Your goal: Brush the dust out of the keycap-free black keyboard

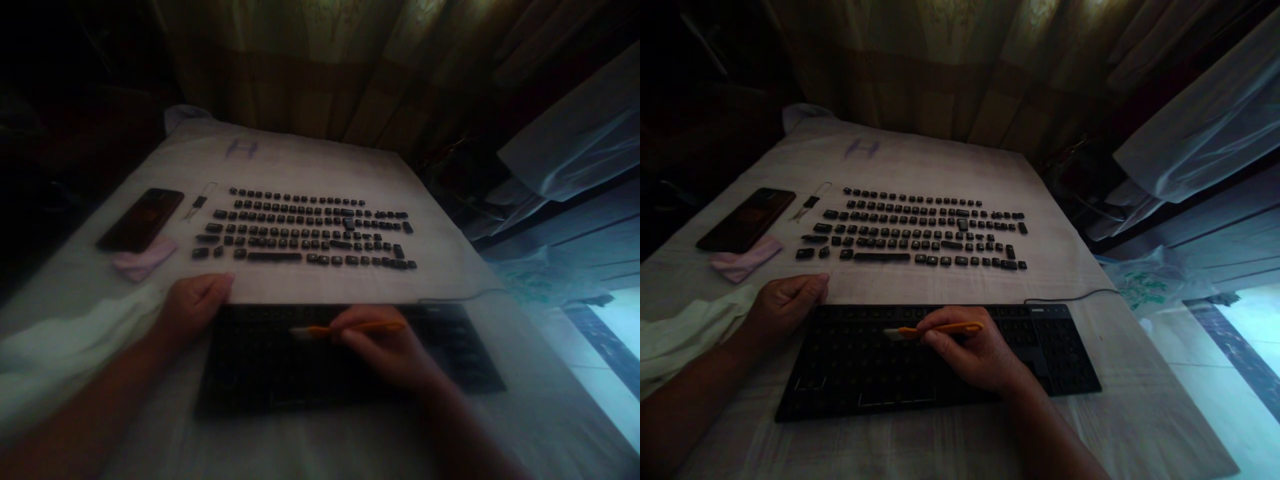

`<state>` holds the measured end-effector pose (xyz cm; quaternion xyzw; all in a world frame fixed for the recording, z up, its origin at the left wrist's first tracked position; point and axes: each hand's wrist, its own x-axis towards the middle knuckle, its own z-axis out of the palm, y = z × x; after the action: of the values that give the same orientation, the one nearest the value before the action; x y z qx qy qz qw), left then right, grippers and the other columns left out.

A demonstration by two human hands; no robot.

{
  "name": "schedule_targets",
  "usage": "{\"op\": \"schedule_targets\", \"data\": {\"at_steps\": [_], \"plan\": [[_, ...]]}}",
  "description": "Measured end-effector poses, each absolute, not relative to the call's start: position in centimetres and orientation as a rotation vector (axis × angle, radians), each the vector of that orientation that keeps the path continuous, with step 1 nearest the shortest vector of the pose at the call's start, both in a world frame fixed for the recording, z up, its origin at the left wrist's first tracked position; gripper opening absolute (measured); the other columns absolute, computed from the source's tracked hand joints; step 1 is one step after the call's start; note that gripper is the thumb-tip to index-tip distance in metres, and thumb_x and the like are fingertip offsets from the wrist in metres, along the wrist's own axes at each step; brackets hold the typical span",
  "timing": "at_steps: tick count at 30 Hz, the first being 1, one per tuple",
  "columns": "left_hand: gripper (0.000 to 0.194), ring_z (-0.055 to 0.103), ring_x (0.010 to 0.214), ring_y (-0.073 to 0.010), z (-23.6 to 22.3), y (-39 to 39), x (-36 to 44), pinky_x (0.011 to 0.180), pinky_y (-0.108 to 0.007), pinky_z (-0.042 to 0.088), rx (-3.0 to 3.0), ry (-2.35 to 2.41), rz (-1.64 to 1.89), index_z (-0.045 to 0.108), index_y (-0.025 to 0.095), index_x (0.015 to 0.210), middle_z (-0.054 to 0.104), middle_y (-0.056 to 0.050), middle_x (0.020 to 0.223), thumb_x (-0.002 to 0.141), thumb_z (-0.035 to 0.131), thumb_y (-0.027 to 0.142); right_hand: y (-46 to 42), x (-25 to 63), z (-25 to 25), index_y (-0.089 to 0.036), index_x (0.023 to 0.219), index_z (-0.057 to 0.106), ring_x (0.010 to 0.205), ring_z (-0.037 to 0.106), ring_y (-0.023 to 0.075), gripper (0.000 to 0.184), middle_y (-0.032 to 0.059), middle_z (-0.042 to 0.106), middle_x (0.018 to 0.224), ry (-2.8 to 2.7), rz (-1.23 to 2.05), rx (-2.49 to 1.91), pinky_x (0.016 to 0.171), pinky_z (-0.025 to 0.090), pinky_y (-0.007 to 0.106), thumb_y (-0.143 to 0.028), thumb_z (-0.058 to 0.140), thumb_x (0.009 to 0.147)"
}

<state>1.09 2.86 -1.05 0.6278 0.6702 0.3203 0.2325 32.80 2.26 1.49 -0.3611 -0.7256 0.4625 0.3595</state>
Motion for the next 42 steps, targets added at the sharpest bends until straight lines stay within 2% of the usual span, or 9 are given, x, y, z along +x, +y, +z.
{"op": "schedule_targets", "data": {"at_steps": [4, 12, 18, 29, 42], "plan": [[0.044, 0.045, 0.048, -0.0132, -0.96, 2.9, 1.18, 0.052, -0.028, 0.038, 1.726, 1.838, 0.876, 0.047, 0.023, 0.051, 0.044, 0.003, 0.048, 0.087, 0.045, 0.048, 2.27, 32.9, 1.32, -0.023, 0.092, 0.076, 0.071, 0.073, 0.0157, 0.011, 0.0012, 0.078, 0.08, -1.878, 1.203, -0.956, 0.065, 0.06, 0.025, -0.018, 0.066, 0.088], [0.044, 0.044, 0.048, -0.0133, -0.93, 2.82, 1.22, 0.052, -0.027, 0.038, 1.715, 1.838, 0.871, 0.046, 0.023, 0.051, 0.043, 0.003, 0.047, 0.087, 0.045, 0.048, 2.25, 32.92, 1.32, -0.023, 0.092, 0.075, 0.065, 0.07, 0.0153, 0.009, 0.0006, 0.076, 0.076, -1.929, 1.188, -0.969, 0.059, 0.058, 0.025, -0.023, 0.065, 0.091], [0.044, 0.044, 0.048, -0.0134, -0.98, 2.78, 1.17, 0.051, -0.028, 0.037, 1.716, 1.832, 0.876, 0.046, 0.023, 0.051, 0.043, 0.003, 0.048, 0.087, 0.045, 0.048, 2.19, 32.8, 1.24, -0.023, 0.092, 0.075, 0.071, 0.074, 0.016, 0.01, 0.0014, 0.079, 0.082, -1.934, 1.19, -0.946, 0.065, 0.06, 0.026, -0.019, 0.065, 0.089], [0.044, 0.046, 0.047, -0.0136, -0.85, 2.79, 1.21, 0.052, -0.028, 0.038, 1.743, 1.831, 0.872, 0.046, 0.023, 0.05, 0.045, 0.003, 0.047, 0.087, 0.044, 0.047, 2.28, 32.46, 1.34, -0.023, 0.094, 0.075, 0.071, 0.075, 0.0151, 0.015, 0.0008, 0.08, 0.084, -2.043, 1.075, -0.904, 0.066, 0.059, 0.024, -0.015, 0.064, 0.089], [0.044, 0.045, 0.046, -0.0128, -1.0, 2.89, 1.28, 0.05, -0.027, 0.038, 1.764, 1.806, 0.887, 0.047, 0.023, 0.051, 0.045, 0.003, 0.046, 0.087, 0.045, 0.047, 2.12, 32.17, 1.04, -0.021, 0.096, 0.074, 0.072, 0.076, 0.0144, 0.011, 0.002, 0.08, 0.084, -2.069, 1.014, -0.857, 0.067, 0.059, 0.023, -0.017, 0.064, 0.092]]}}
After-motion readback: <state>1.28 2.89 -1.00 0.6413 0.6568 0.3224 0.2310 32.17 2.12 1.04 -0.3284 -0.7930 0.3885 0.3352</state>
